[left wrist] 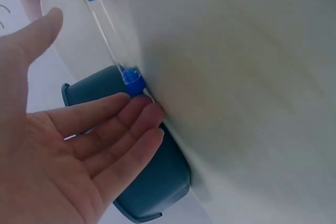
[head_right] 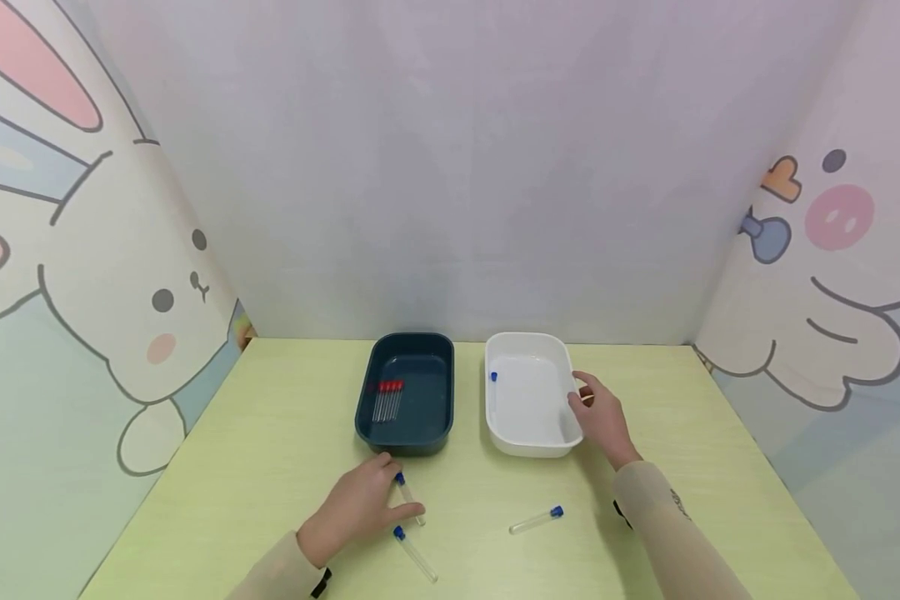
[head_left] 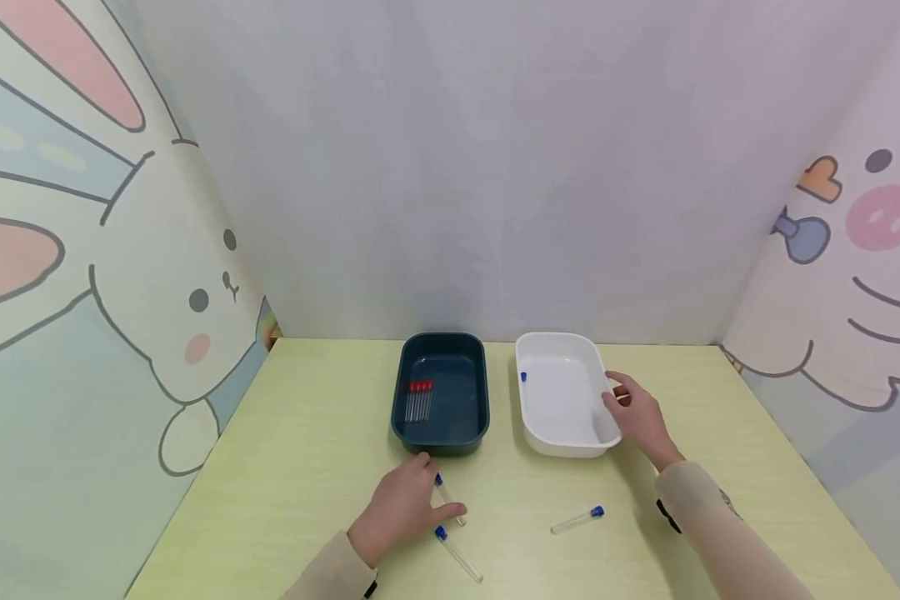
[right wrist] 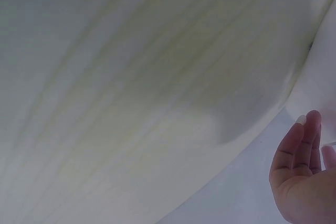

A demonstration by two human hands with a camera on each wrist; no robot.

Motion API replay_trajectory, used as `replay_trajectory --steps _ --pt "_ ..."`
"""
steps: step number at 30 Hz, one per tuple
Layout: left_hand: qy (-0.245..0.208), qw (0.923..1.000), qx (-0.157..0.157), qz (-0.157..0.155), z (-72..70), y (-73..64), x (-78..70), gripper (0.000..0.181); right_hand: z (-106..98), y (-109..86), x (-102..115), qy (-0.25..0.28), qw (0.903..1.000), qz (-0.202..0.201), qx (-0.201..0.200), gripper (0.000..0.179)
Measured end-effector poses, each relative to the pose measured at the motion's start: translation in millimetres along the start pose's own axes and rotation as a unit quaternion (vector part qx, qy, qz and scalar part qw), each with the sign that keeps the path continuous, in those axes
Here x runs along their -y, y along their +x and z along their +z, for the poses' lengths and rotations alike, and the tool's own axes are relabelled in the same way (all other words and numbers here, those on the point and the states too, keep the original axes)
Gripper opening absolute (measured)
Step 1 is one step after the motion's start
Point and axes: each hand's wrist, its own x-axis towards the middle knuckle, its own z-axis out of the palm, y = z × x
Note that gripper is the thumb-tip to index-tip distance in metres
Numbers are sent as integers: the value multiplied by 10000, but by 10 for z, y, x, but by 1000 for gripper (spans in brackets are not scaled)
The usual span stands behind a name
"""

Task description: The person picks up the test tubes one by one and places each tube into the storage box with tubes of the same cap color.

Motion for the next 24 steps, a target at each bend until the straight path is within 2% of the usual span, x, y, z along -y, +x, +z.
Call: replay_trajectory --steps 10,19,24 --pt "101 9999 2 -44 124 -17 -83 100 -9 -12 20 9 10000 37 -21 48" --pt "465 9989 37 36 129 38 -172 93 -9 2 -6 -18 10000 17 -30 49" --pt "372 9988 38 312 74 56 -238 88 1 6 -24 -40 10000 50 26 49"
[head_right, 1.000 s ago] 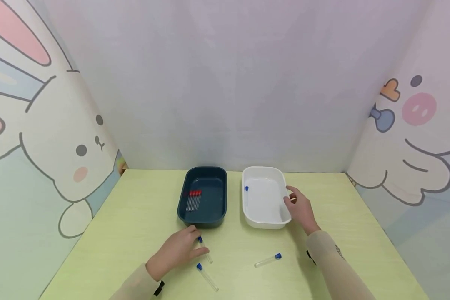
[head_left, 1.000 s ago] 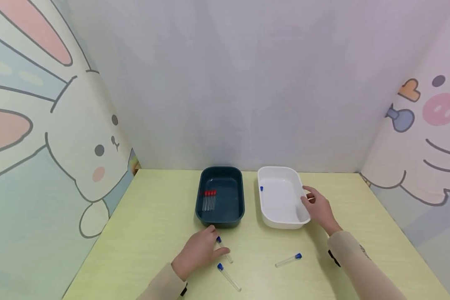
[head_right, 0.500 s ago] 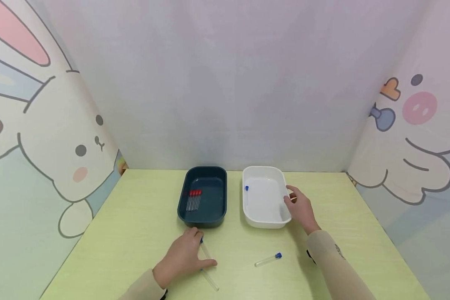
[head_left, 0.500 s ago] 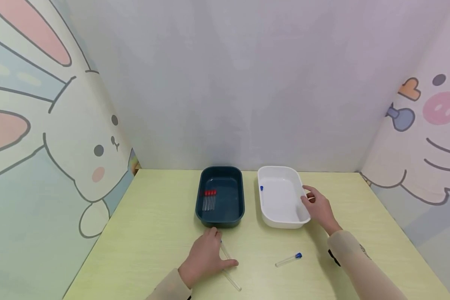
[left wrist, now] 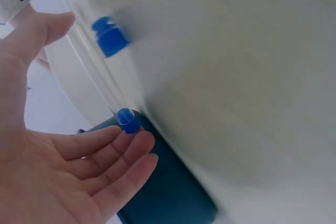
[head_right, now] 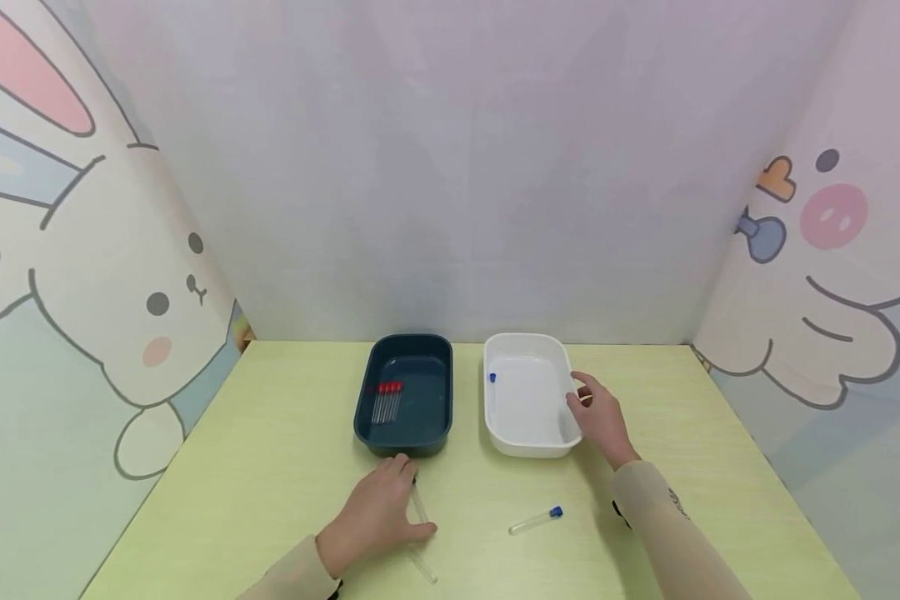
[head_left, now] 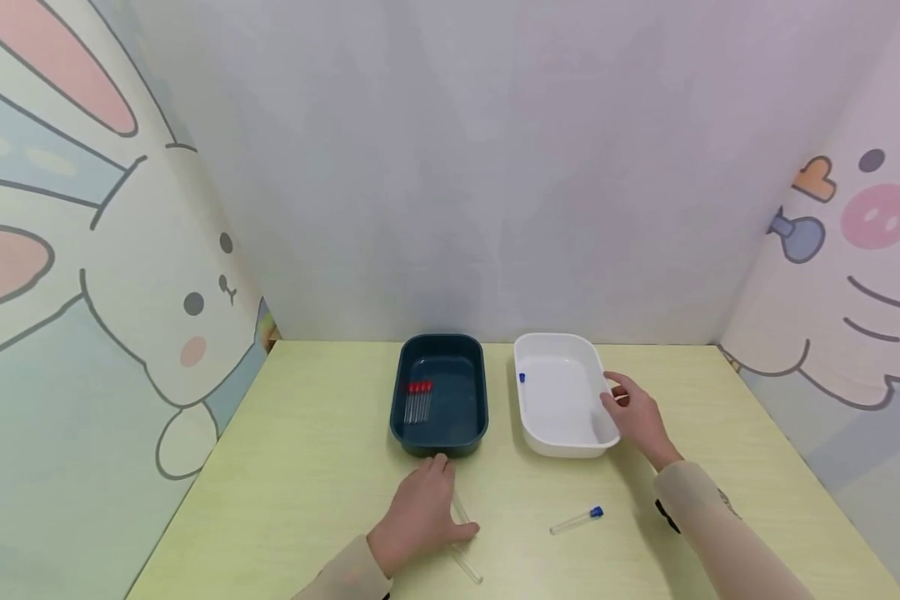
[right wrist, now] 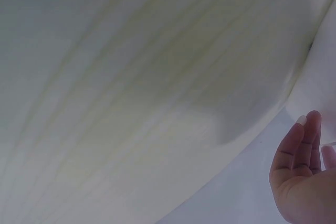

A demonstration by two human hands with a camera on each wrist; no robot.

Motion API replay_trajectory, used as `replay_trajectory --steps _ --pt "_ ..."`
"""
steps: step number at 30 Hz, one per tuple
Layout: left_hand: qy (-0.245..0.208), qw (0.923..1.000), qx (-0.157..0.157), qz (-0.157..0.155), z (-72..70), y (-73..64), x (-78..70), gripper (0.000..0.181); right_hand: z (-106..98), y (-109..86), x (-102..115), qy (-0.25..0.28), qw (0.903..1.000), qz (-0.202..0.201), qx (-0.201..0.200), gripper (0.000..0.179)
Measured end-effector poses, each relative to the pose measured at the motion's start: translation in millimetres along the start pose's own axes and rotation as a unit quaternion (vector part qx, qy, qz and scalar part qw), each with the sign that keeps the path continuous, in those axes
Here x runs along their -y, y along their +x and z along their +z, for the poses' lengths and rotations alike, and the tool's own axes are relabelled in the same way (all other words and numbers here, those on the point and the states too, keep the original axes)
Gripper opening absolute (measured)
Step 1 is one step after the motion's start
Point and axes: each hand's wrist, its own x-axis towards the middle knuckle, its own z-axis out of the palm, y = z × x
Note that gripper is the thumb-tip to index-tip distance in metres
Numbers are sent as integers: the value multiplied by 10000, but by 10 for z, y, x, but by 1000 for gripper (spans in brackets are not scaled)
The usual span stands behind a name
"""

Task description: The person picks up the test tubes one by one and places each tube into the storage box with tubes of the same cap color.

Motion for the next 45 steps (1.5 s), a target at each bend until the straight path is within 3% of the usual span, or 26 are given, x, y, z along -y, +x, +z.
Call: replay_trajectory --steps 10,15,31,45 --pt "-419 9978 120 504 -250 89 -205 91 -32 -34 30 32 9998 167 77 50" --pt "-484 9961 -15 743 -367 201 -263 90 -35 -41 29 50 9998 173 59 50" --pt "-534 9918 -483 1058 -754 698 -350 85 6 -41 40 173 9997 149 46 49" --pt "-599 9900 -327 1237 -890 1202 -427 87 19 -50 56 227 9996 182 -33 48"
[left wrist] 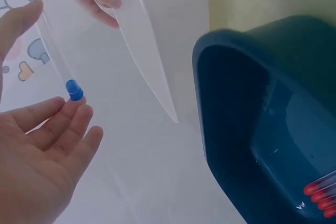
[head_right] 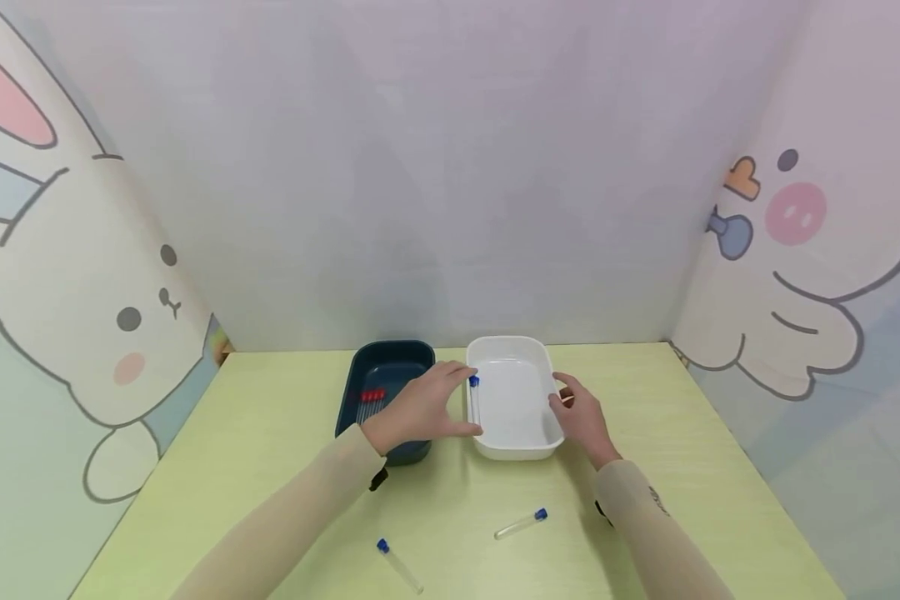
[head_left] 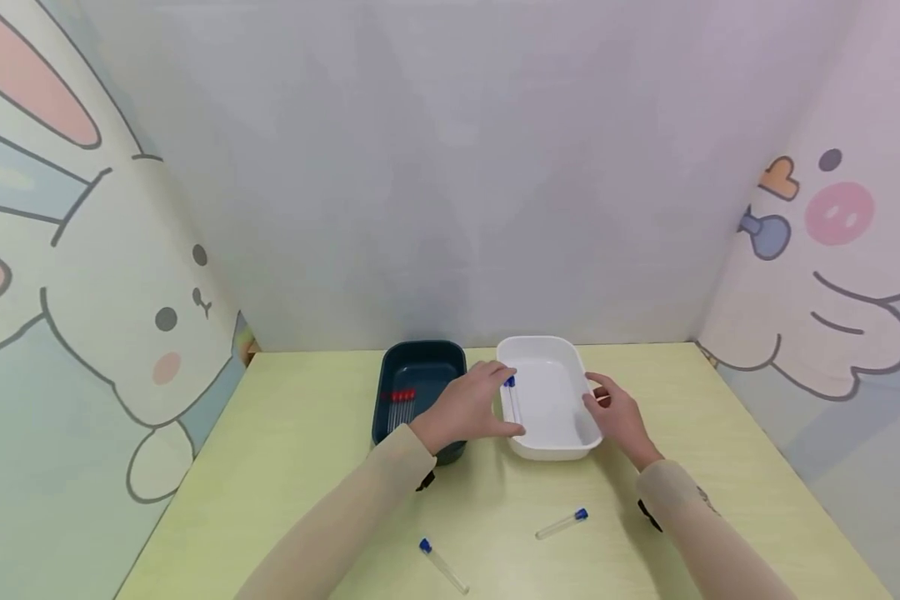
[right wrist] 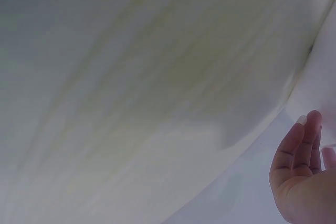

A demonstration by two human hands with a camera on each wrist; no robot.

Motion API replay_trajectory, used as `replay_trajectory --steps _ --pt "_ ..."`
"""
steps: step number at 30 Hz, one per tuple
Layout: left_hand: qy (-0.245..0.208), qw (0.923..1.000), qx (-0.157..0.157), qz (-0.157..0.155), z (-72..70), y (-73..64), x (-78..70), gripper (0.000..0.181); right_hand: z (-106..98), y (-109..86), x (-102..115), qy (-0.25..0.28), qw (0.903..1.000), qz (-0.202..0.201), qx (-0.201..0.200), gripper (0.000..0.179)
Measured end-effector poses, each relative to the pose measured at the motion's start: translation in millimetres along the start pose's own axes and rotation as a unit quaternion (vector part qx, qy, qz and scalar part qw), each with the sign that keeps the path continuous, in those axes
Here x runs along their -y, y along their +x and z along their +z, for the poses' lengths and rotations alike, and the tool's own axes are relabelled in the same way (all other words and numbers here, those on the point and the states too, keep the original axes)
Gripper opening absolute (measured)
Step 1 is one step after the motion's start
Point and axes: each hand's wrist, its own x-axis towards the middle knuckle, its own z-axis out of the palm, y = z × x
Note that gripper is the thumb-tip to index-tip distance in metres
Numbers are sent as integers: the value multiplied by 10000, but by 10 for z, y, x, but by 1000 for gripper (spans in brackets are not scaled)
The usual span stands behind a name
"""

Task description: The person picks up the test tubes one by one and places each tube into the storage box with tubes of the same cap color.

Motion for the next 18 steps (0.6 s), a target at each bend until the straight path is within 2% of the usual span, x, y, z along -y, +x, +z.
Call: replay_trajectory --steps 10,18 --pt "45 9998 139 -127 -6 378 61 89 13 10 -11 21 10000 2 -37 48" --pt "125 9994 307 -117 114 619 222 89 22 16 -26 76 10000 42 -42 48"
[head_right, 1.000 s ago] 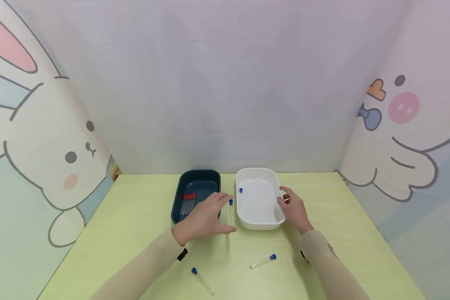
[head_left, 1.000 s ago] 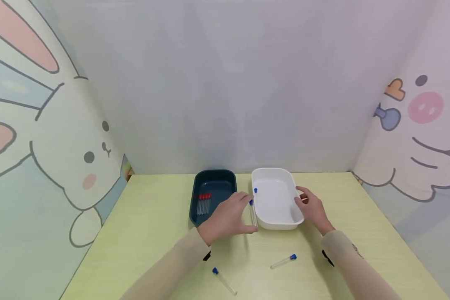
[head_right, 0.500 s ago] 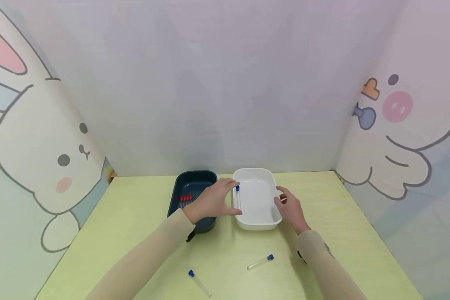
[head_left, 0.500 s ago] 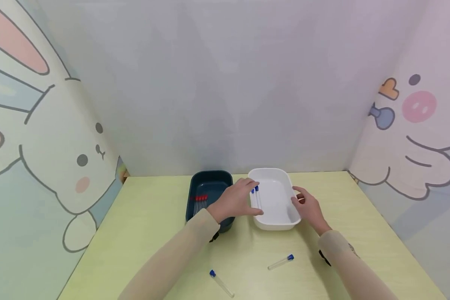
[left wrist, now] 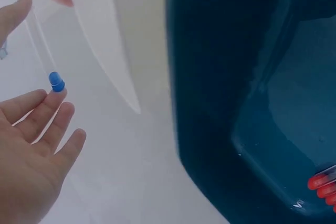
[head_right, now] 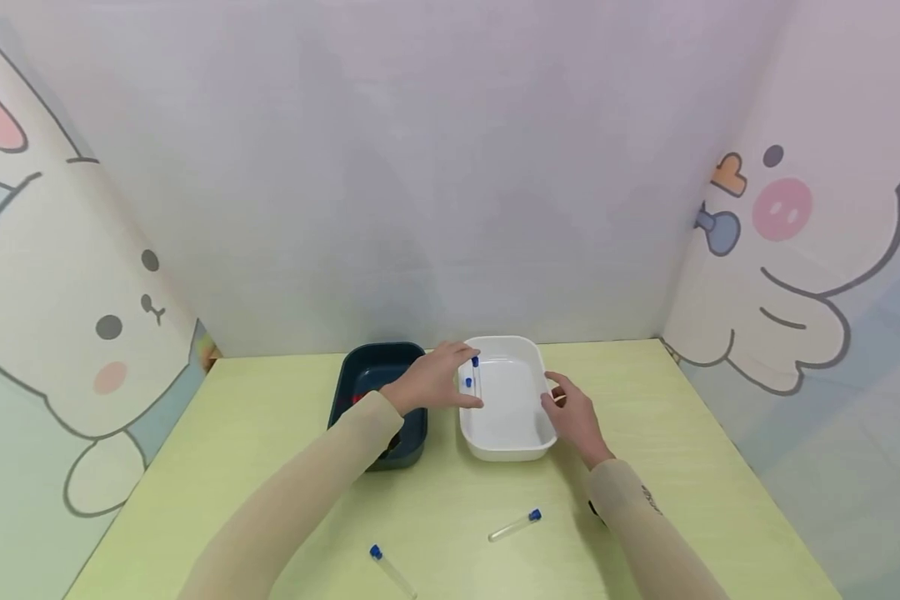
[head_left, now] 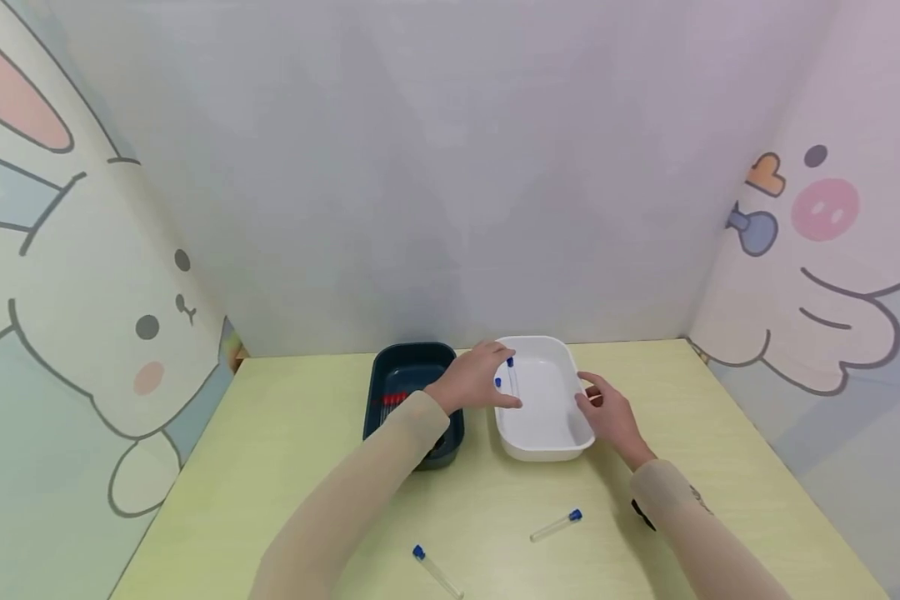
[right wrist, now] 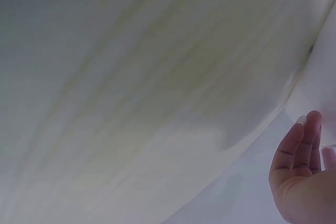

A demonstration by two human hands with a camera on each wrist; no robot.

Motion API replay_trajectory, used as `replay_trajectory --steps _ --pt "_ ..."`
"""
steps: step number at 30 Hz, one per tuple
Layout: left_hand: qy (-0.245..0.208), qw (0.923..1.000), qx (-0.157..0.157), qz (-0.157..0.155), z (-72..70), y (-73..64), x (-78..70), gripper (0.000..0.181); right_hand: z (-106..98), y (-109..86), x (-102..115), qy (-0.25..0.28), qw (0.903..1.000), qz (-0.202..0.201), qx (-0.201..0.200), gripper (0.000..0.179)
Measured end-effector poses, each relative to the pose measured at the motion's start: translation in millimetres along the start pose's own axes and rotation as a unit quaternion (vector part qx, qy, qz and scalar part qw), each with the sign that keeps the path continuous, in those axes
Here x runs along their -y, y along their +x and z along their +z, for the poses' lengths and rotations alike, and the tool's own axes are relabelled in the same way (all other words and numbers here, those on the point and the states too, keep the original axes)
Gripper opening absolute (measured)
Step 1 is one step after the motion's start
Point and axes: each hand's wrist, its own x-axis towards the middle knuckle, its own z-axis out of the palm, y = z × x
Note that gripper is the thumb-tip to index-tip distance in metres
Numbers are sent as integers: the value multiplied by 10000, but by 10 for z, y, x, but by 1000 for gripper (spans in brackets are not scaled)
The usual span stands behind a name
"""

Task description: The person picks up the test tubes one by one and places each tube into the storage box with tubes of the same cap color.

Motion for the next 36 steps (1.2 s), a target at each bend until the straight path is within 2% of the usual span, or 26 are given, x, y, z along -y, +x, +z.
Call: replay_trajectory --steps 7,13,23,29,36 --pt "90 9993 344 -131 146 161 128 87 15 12 -14 -27 10000 36 -1 48" --pt "369 9982 466 29 257 267 211 85 42 1 1 -18 10000 43 13 48" --pt "644 9958 646 31 490 461 277 86 19 -21 1 -63 9999 73 -51 48" --pt "787 9950 618 24 529 490 250 85 10 -35 -26 -103 9998 143 -52 48" --pt "767 9941 695 -336 507 515 196 91 29 1 -20 -70 9999 92 -48 48"
